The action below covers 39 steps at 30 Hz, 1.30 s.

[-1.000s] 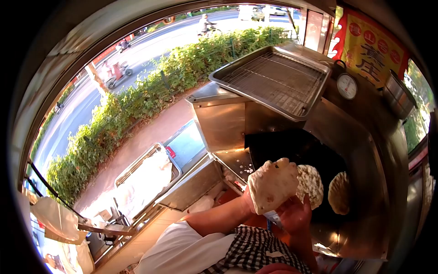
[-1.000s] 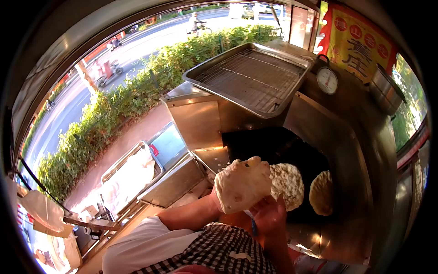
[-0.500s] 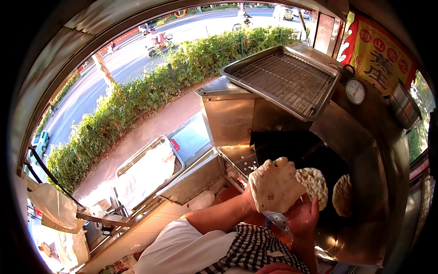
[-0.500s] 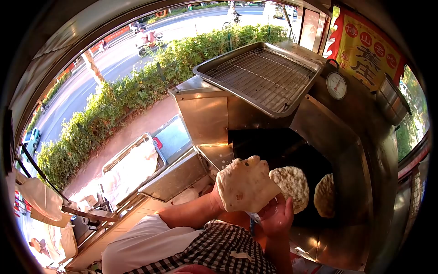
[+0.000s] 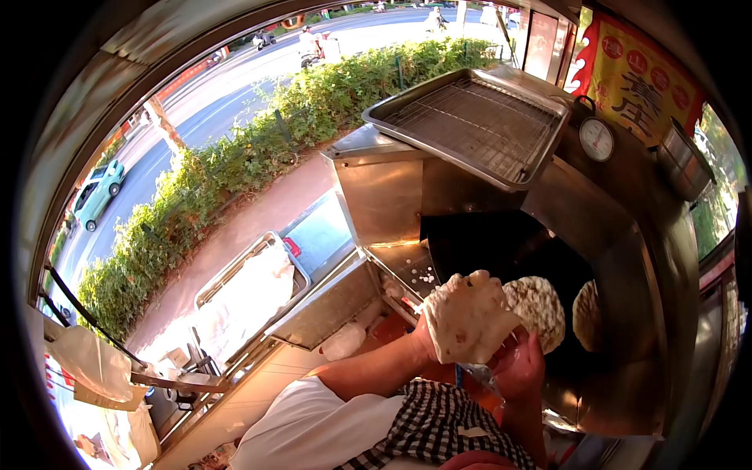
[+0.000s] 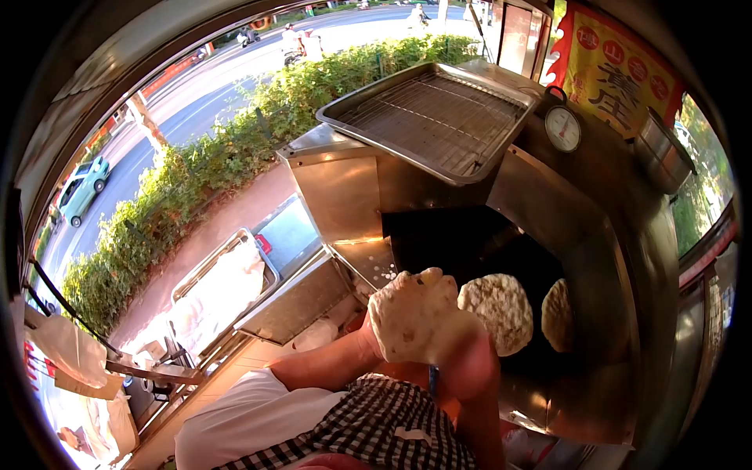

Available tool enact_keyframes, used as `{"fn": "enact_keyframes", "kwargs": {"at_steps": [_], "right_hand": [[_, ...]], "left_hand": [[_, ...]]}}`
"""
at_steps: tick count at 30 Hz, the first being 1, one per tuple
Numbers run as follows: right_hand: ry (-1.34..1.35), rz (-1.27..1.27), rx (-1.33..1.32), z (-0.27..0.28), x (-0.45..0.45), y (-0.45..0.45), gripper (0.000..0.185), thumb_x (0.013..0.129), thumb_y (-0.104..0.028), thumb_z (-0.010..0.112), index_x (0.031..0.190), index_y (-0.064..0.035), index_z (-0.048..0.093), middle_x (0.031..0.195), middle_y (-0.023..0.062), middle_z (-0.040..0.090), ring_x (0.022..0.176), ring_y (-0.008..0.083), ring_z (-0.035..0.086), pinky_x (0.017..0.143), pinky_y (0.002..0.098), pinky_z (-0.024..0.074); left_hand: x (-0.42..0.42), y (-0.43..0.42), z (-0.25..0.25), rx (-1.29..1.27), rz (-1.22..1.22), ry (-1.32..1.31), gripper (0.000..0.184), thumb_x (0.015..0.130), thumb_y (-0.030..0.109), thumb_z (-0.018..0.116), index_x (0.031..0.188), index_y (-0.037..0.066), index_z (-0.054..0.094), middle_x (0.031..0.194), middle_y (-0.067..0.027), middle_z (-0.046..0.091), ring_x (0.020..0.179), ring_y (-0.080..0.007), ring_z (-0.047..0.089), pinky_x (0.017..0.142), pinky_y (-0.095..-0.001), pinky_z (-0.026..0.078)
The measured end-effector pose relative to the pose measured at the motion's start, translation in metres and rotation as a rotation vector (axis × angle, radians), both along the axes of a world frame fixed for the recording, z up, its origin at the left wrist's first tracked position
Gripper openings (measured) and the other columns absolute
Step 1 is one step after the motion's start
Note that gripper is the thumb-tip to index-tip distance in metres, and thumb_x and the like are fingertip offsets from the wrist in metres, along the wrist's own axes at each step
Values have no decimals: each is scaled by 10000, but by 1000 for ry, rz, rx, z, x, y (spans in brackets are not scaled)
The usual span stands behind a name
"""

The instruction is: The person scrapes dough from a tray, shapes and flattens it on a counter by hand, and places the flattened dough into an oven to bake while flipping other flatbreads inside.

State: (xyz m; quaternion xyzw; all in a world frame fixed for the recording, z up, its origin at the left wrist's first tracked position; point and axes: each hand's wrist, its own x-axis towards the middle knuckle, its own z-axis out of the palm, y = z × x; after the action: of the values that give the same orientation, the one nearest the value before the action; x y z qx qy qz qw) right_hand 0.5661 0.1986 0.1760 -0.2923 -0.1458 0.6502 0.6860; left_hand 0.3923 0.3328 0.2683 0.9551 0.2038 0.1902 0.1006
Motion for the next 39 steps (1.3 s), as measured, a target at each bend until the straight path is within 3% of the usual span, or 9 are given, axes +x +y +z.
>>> {"fn": "enact_keyframes", "kwargs": {"at_steps": [2,4,6,23,25,29,31,33,39], "right_hand": [[-424,3,64,-17,5,3,659,1107,-585,362,1519,-78,456,1443,123,596,1245,278,607,1037,471,515],[-412,15,73,-23,7,-3,646,1113,-566,370,1517,-69,455,1455,139,588,1269,297,601,1051,487,511],[39,30,42,-2,0,-3,614,1124,-526,386,1502,-48,463,1473,171,576,1308,336,593,1081,519,503],[-31,-21,-57,-20,-10,-8,632,1107,-521,429,1512,-37,463,1446,148,591,1321,298,590,1083,515,496],[6,-25,-72,-28,-7,-9,596,1108,-491,441,1479,-27,494,1442,150,594,1307,303,596,1104,509,487],[67,-53,-93,-30,-12,-6,487,1119,-406,452,1410,-25,541,1422,147,602,1259,305,618,1088,503,511],[78,-54,-87,-31,-13,-4,454,1117,-387,465,1384,-33,559,1403,142,613,1248,303,625,1069,505,525],[101,-56,-79,-29,-14,-3,412,1110,-366,498,1353,-45,585,1368,134,630,1236,296,631,1042,502,540],[54,-190,-291,-61,-4,-7,358,1058,-315,617,1329,-81,633,1247,97,694,1192,298,674,1034,478,547]], "left_hand": [[0,0,3,-3,12,21,372,821,420,647,1161,271,673,1187,-46,601,1155,-286,548,897,-440,476],[3,-1,0,76,-13,-58,300,785,416,661,1049,274,672,1089,-33,581,1073,-277,544,816,-428,456],[5,-1,-2,109,-24,-79,275,766,415,671,1004,279,670,1049,-29,572,1041,-274,542,782,-421,449],[19,-9,-11,187,33,28,391,637,482,743,961,278,667,1075,-10,560,1028,-214,533,782,-375,489],[24,-1,-38,-86,-74,-203,274,691,423,720,914,272,668,1059,6,559,1011,-205,546,745,-353,493],[18,4,-49,-357,-101,-145,263,777,315,706,1018,241,629,1110,30,545,1050,-180,541,828,-338,473],[19,3,-41,-191,-69,-78,238,790,290,693,1013,238,628,1095,30,549,1039,-179,550,824,-333,475],[25,-2,-28,338,19,2,146,754,318,666,887,259,661,1012,12,570,985,-203,577,734,-338,499],[35,14,-36,298,-4,-51,89,780,268,652,865,241,644,977,27,573,958,-178,587,725,-325,501]]}}
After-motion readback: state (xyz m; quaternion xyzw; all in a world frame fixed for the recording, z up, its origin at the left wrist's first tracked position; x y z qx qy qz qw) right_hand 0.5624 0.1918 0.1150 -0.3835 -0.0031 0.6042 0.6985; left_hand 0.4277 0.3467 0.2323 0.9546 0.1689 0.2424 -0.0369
